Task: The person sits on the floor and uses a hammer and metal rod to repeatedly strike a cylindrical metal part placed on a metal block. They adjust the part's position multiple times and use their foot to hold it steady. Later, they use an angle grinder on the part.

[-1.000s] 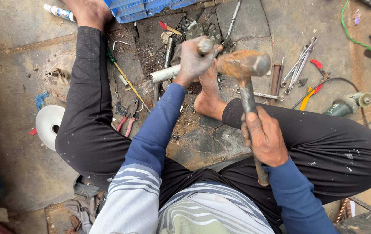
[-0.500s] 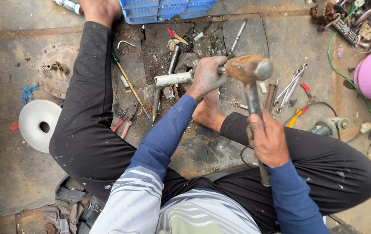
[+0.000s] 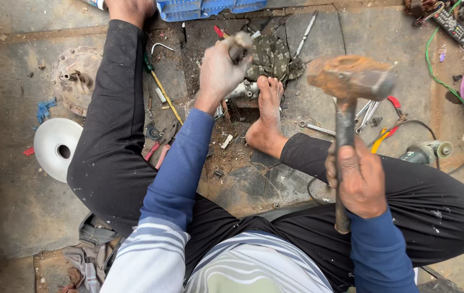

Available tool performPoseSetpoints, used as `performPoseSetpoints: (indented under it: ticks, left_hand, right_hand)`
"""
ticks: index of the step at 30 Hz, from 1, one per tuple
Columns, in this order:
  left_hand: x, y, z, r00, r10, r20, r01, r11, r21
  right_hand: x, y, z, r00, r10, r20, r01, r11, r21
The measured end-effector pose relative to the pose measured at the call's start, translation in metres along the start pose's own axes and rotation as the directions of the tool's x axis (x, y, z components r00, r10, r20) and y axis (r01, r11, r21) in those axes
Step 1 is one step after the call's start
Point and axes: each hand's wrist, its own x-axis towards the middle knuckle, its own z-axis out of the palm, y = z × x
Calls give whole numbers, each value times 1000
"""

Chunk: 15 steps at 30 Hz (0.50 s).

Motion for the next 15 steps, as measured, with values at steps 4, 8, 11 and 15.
performPoseSetpoints:
  ticks: [4,8,11,15]
  left_hand:
    - [-20,-22,-6,950,-196,243,22,819,573]
    - [-46,-69,11,913,-323,251,88,754,651]
    - [-59,-88,24,928,-303,217,111,780,615]
    - [-62,-89,22,900,-378,215,211,811,545]
  right_hand:
    - [-2,22,4,997,65,48,-65,998,-10]
    - [-6,38,1,993,104,48,-103,994,-27]
    - [-8,43,-1,991,120,60,-121,993,11]
    - [-13,49,-3,987,141,71,-146,988,59]
